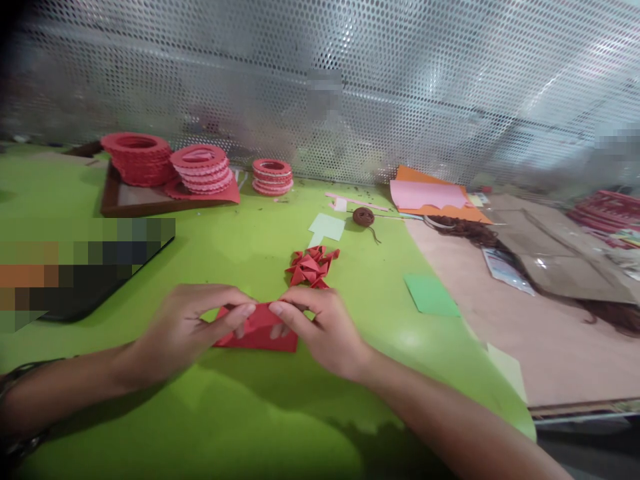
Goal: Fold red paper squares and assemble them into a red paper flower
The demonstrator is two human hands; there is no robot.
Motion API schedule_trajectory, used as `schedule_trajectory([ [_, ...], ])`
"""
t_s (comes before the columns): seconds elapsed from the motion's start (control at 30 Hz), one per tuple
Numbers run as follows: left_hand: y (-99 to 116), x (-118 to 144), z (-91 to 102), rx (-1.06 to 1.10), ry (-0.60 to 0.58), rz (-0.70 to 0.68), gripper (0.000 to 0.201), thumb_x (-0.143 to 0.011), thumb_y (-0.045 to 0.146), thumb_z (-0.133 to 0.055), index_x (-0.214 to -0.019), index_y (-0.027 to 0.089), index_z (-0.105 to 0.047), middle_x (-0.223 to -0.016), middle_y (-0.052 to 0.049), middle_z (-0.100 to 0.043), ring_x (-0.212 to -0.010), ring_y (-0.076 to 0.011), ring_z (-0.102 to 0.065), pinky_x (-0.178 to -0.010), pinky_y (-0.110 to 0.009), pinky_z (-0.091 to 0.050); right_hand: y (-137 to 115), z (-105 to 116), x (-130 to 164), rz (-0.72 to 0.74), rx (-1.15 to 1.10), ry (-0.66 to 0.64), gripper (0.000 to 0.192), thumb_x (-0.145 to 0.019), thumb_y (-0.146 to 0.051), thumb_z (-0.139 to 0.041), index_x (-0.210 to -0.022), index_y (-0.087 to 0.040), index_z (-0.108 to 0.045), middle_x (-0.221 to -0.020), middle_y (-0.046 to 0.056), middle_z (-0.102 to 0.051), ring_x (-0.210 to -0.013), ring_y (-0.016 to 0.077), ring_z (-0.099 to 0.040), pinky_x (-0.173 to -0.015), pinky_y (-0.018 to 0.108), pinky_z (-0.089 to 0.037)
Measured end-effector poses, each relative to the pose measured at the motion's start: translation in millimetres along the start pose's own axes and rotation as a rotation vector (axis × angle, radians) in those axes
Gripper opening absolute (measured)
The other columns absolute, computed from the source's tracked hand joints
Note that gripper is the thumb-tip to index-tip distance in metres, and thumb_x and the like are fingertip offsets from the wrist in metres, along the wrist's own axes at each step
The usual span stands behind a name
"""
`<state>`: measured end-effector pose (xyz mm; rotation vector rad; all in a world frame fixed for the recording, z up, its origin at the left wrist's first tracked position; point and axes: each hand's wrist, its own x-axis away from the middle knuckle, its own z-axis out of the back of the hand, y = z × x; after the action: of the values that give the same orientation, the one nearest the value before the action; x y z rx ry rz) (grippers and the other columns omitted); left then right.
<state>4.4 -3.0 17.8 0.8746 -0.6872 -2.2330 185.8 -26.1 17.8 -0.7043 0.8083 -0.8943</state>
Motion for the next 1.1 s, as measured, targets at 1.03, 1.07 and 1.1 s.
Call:
schedule_trajectory([
  [1.03,0.6,-6.6,-3.6,0.747,-0.291,0.493,0.011,-0.076,0.023,-0.057,-0.078,0.015,-0.064,-0.076,0.000,-0.067,-0.064,-0.0108,-0.059,-0.063,-0.022,-0.046,4.4,1.1,2.9,0.438,0.475,0.198,0.042,-0.075,-0.050,-0.057,-0.099,-0.015,-0.052,-0.086,0.009,-0.063,-0.079,0.0184,-0.059,-0.066,0.029,-0.049],
  [1.07,-0.3,-6.4,-4.4,0.751,-0.269,0.492,0.009,-0.074,0.023,-0.059,-0.077,0.015,-0.064,-0.076,0.001,-0.066,-0.066,-0.0108,-0.059,-0.063,-0.022,-0.045,5.4,-0.3,3.1,0.445,0.517,0.220,0.046,-0.073,-0.049,-0.058,-0.102,-0.015,-0.050,-0.091,0.011,-0.061,-0.085,0.0210,-0.058,-0.069,0.032,-0.050],
  [1.1,-1.2,-6.0,-5.1,0.773,-0.255,0.487,0.008,-0.072,0.022,-0.061,-0.077,0.015,-0.063,-0.076,0.001,-0.066,-0.067,-0.0108,-0.059,-0.064,-0.021,-0.045,6.4,-1.5,3.3,0.450,0.549,0.234,0.045,-0.074,-0.047,-0.059,-0.104,-0.015,-0.049,-0.094,0.012,-0.060,-0.090,0.0223,-0.057,-0.072,0.034,-0.050],
])
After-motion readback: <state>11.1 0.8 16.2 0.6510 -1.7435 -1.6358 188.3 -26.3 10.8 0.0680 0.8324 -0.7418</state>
